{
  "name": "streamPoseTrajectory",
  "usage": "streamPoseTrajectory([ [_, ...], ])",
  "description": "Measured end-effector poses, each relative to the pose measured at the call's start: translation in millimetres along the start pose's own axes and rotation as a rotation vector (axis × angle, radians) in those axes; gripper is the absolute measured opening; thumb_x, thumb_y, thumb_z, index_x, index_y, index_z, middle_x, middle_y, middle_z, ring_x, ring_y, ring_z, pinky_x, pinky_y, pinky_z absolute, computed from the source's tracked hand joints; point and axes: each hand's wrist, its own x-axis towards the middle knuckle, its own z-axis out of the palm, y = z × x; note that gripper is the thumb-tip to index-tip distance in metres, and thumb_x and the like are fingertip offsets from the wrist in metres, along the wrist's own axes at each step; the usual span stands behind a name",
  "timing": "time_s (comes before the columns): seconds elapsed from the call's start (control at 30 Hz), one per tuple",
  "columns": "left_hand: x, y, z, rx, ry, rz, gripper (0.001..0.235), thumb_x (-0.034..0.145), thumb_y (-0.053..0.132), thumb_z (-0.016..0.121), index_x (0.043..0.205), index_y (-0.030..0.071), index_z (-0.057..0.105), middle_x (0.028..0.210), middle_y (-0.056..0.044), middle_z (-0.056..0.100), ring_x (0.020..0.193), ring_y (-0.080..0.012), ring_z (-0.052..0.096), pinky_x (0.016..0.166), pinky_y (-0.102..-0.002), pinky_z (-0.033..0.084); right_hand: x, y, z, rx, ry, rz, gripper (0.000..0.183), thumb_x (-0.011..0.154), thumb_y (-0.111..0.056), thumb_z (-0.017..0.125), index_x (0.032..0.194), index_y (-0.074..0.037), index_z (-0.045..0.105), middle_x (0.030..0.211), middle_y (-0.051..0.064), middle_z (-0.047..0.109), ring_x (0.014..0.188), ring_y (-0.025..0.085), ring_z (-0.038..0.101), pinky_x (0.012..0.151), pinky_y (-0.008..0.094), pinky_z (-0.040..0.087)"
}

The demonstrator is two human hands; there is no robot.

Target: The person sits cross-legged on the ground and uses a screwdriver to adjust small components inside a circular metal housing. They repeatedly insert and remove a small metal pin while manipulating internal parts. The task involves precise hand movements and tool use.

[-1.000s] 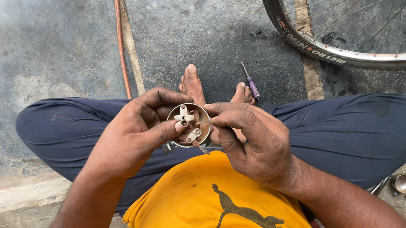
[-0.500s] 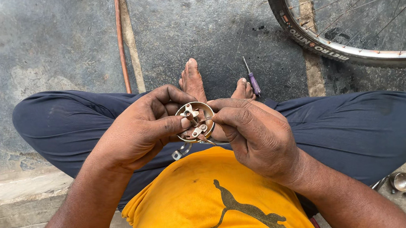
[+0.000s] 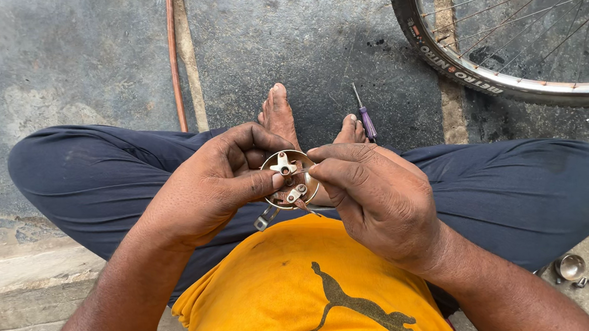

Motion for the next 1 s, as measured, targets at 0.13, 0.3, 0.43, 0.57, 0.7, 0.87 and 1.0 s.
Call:
streamPoseTrajectory([
  [0.13,-1,1,0,-0.008,-0.029,0.035,0.037,0.089,0.007,0.071,0.121,-0.005,0.059,0.105,-0.015,0.074,0.096,-0.0184,0.073,0.087,-0.033,0.061,5,-1,-1,-0.006,-0.019,-0.042,0.018,0.093,-0.005,0.078,0.109,-0.004,0.069,0.107,0.012,0.073,0.101,0.024,0.075,0.093,0.038,0.062],
  [0.3,0,-3,-2,0.010,-0.020,0.025,0.036,0.088,0.006,0.071,0.120,-0.005,0.059,0.105,-0.015,0.073,0.097,-0.0187,0.073,0.088,-0.033,0.060,9,0,-6,-0.065,-0.106,-0.105,0.026,0.089,0.002,0.074,0.114,-0.002,0.070,0.110,0.014,0.071,0.098,0.026,0.074,0.086,0.038,0.061],
  [0.43,3,-7,-1,-0.052,-0.042,0.018,0.037,0.088,0.006,0.071,0.121,-0.004,0.058,0.106,-0.015,0.072,0.097,-0.0192,0.072,0.089,-0.034,0.060,5,0,-6,-0.076,-0.101,-0.086,0.024,0.091,0.005,0.073,0.113,-0.001,0.067,0.112,0.014,0.071,0.096,0.026,0.074,0.079,0.036,0.061],
  [0.57,5,-10,0,-0.092,-0.036,-0.011,0.038,0.086,0.003,0.072,0.121,-0.004,0.058,0.107,-0.014,0.071,0.099,-0.0184,0.071,0.090,-0.034,0.059,1,3,-4,-0.033,-0.084,-0.042,0.021,0.093,0.005,0.072,0.111,-0.001,0.063,0.114,0.013,0.071,0.101,0.026,0.075,0.083,0.035,0.062],
  [0.7,5,-11,0,-0.191,-0.088,-0.023,0.037,0.088,0.004,0.072,0.121,-0.004,0.057,0.108,-0.014,0.071,0.098,-0.0188,0.071,0.089,-0.035,0.059,-1,3,-7,-0.014,-0.101,-0.012,0.021,0.092,0.002,0.074,0.110,-0.003,0.064,0.116,0.013,0.071,0.100,0.025,0.075,0.082,0.035,0.062],
  [0.87,7,-11,0,-0.208,-0.086,-0.088,0.037,0.087,0.007,0.074,0.118,-0.003,0.056,0.106,-0.014,0.072,0.094,-0.0194,0.072,0.085,-0.035,0.061,-1,3,-12,-0.002,-0.110,-0.040,0.023,0.091,0.001,0.074,0.114,-0.003,0.068,0.115,0.012,0.072,0.099,0.026,0.074,0.081,0.036,0.061],
  [1.0,7,-14,1,-0.210,-0.133,-0.056,0.036,0.089,0.005,0.073,0.120,-0.005,0.056,0.107,-0.014,0.071,0.096,-0.0183,0.070,0.088,-0.034,0.060,0,2,-13,0.007,-0.110,-0.020,0.019,0.093,0.000,0.075,0.110,-0.003,0.068,0.111,0.011,0.072,0.097,0.024,0.074,0.081,0.035,0.061],
])
